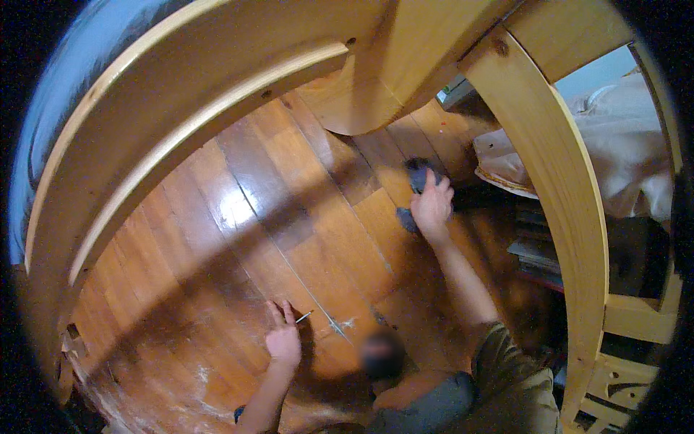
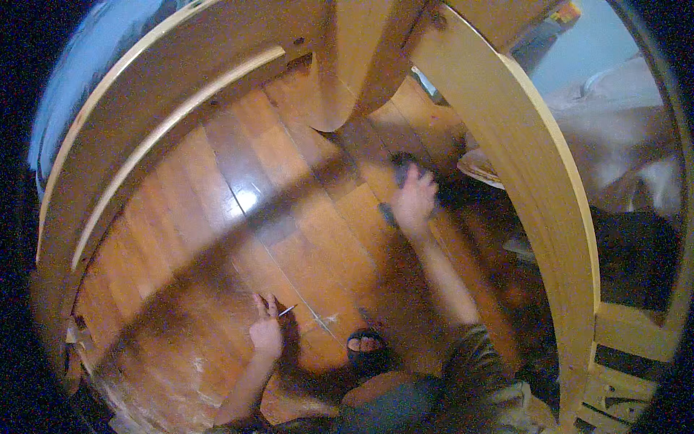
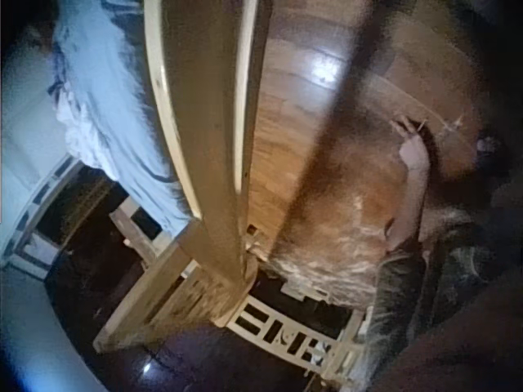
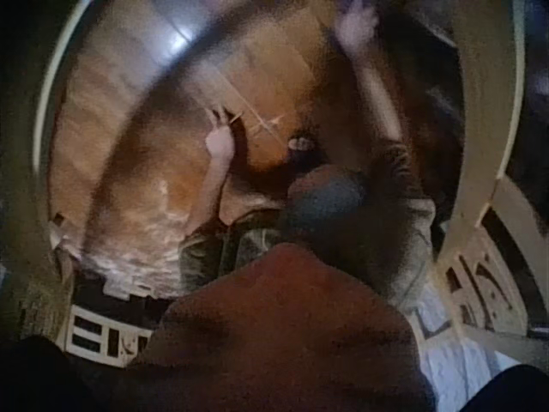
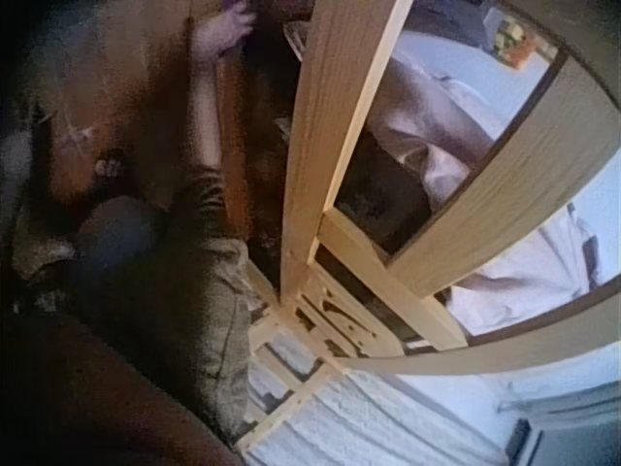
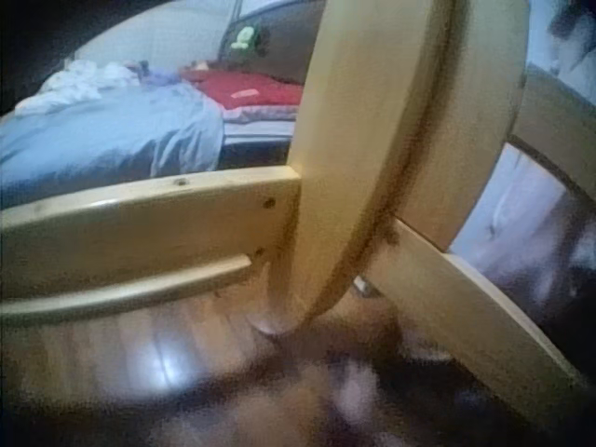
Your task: The person assembles a wooden bed frame using an Allen key and then cleans the floor with a cloth. They handle wooden parts, a tool kit, and a cloth while working on the floor.
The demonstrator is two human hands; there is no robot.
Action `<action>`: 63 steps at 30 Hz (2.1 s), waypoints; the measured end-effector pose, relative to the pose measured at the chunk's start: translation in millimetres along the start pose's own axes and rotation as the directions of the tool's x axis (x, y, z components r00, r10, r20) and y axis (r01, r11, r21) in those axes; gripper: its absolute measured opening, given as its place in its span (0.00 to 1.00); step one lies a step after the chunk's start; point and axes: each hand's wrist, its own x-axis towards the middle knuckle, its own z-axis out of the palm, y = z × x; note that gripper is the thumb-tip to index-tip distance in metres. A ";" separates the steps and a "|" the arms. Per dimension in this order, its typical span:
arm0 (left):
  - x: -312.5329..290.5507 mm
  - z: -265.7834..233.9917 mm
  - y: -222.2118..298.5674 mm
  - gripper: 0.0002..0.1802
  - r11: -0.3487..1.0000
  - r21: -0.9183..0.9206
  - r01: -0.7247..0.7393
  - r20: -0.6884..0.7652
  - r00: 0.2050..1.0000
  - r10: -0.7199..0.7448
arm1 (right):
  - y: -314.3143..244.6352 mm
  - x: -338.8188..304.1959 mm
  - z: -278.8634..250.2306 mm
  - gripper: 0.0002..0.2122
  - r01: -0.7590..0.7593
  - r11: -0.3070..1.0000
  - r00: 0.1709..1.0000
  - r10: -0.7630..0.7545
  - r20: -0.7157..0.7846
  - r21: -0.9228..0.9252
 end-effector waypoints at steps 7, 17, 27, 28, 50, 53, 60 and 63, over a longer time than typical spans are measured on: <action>5.1 -7.9 4.8 0.36 1.000 0.004 0.011 0.092 0.996 -0.011 | -44.3 -55.1 25.9 0.18 0.195 0.694 0.909 -0.393 0.137 0.693; 4.3 4.9 2.2 0.35 0.996 -0.089 -0.014 0.011 1.000 0.015 | 132.4 241.2 58.2 0.25 -0.243 0.966 0.968 0.247 -0.042 0.089; -11.1 12.2 -2.1 0.31 0.998 0.060 0.034 -0.092 0.995 -0.028 | -119.5 59.2 85.7 0.21 0.126 0.969 0.973 -0.079 0.217 -0.214; -6.7 7.4 -0.1 0.31 0.998 0.052 0.027 -0.096 0.995 -0.022 | -148.8 31.3 75.4 0.22 0.195 0.961 0.959 -0.144 0.245 -0.195; -92.6 -64.7 -69.2 0.14 0.661 -0.688 0.299 -0.109 0.858 -0.502 | -294.0 10.5 73.8 0.23 0.461 0.887 0.887 -0.460 0.030 -0.028; -95.0 -67.5 -80.8 0.11 0.677 -0.620 0.397 -0.068 0.832 -0.550 | -349.1 -119.1 82.8 0.20 0.566 0.427 0.574 -0.818 0.034 0.706; -141.0 -68.1 -139.0 0.14 0.884 -0.279 0.376 -0.044 0.914 -0.403 | -291.1 -112.4 -26.4 0.23 0.199 0.193 0.585 -0.810 0.042 0.961; -169.6 -73.6 -170.5 0.14 0.922 -0.139 0.361 0.121 0.930 -0.346 | -193.6 -30.3 1.6 0.24 0.391 0.511 0.813 -0.582 -0.026 0.766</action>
